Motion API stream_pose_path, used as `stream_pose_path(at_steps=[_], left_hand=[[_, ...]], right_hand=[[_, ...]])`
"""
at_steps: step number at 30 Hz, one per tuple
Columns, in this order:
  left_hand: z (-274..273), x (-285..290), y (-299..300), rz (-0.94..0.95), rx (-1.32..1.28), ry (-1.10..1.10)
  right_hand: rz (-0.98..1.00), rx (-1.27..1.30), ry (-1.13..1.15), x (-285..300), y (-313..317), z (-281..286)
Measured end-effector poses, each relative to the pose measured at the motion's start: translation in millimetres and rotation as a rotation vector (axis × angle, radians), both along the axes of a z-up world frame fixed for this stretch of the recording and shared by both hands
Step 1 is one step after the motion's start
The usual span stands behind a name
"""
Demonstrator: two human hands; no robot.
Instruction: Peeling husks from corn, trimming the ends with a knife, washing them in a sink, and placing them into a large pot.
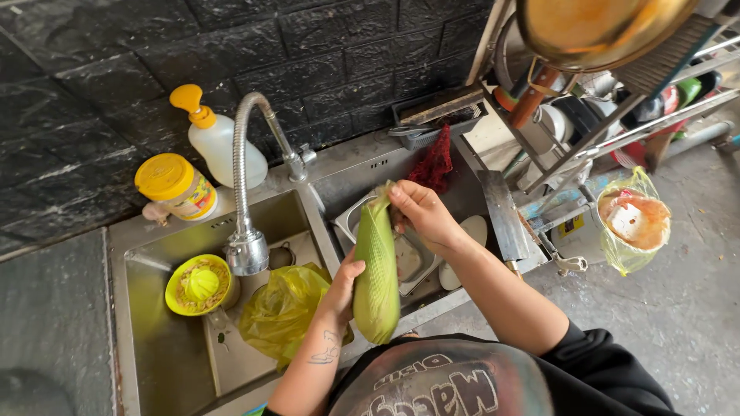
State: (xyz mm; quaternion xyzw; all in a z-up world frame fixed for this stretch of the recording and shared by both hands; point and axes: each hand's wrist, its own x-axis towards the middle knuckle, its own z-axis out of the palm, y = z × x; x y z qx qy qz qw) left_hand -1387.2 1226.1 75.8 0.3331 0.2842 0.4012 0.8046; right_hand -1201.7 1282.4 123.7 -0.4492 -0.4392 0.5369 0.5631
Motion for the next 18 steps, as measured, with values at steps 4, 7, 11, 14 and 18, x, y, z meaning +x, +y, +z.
stream_pose_path(at_steps=[4,7,11,14,18], left_hand=[[-32,15,8,-0.125,-0.207,-0.284],[-41,6,7,-0.174,-0.226,-0.361],[21,2,9,-0.072,-0.302,-0.263],[72,7,22,0.141,-0.472,0.099],[69,4,41,0.354,-0.276,0.298]], right_hand=[[-0.146,-0.129,0.298,-11,-12,9],[-0.148,-0.087,0.07,-4,-11,-3],[-0.102,-0.023,-0.634,14,-31,0],[-0.019,-0.023,-0.841,13,-56,-2],[0.179,-0.04,-0.843,4,-81,-1]])
